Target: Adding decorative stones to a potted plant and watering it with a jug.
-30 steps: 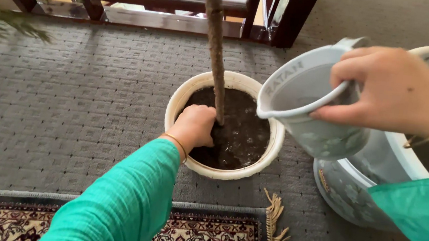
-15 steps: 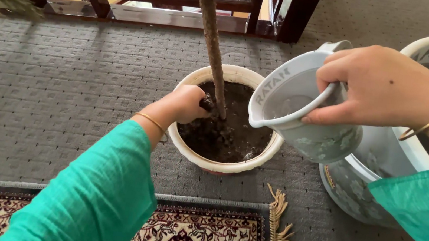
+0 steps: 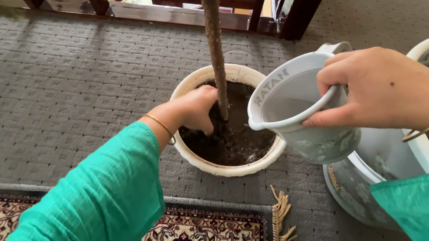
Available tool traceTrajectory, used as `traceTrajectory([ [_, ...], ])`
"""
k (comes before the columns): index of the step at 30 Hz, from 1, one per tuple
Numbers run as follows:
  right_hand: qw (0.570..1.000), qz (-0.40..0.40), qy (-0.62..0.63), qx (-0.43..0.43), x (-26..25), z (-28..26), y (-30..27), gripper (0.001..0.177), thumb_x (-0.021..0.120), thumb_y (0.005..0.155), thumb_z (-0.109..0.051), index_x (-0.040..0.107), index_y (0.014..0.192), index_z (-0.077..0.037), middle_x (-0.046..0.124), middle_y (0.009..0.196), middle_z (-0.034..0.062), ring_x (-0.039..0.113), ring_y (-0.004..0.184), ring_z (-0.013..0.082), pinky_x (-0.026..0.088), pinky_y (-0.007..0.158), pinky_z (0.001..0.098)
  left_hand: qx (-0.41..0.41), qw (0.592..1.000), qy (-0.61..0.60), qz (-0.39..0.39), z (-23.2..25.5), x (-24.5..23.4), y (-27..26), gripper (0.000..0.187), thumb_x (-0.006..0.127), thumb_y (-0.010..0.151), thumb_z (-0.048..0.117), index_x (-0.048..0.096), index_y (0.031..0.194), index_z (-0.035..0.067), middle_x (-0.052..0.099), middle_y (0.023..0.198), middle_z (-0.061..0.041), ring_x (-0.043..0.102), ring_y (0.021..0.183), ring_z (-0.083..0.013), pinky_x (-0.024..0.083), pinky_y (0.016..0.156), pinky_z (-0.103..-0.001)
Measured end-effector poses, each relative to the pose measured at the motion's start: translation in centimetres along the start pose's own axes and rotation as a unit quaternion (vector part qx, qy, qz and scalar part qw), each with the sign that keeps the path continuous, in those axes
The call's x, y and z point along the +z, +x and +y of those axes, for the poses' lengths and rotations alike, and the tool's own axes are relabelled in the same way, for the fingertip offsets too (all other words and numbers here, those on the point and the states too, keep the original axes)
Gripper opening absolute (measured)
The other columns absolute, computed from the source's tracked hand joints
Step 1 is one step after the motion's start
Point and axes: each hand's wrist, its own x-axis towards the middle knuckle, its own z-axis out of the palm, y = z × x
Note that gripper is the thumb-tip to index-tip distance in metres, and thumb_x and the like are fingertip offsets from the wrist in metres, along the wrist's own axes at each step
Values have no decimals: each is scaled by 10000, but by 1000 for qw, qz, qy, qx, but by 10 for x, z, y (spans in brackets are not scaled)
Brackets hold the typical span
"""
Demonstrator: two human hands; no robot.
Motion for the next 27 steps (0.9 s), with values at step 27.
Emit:
traceTrajectory([
  [27,998,-1,34,44,19,39,22,480,907,664,-497,737,788,-66,606,757,46,584,664,208,471,591,376,155,983,86,41,24,2,11,935,938,401,338,624,1270,197,596,1283,-55,522,1263,-307,514,942,-456],
])
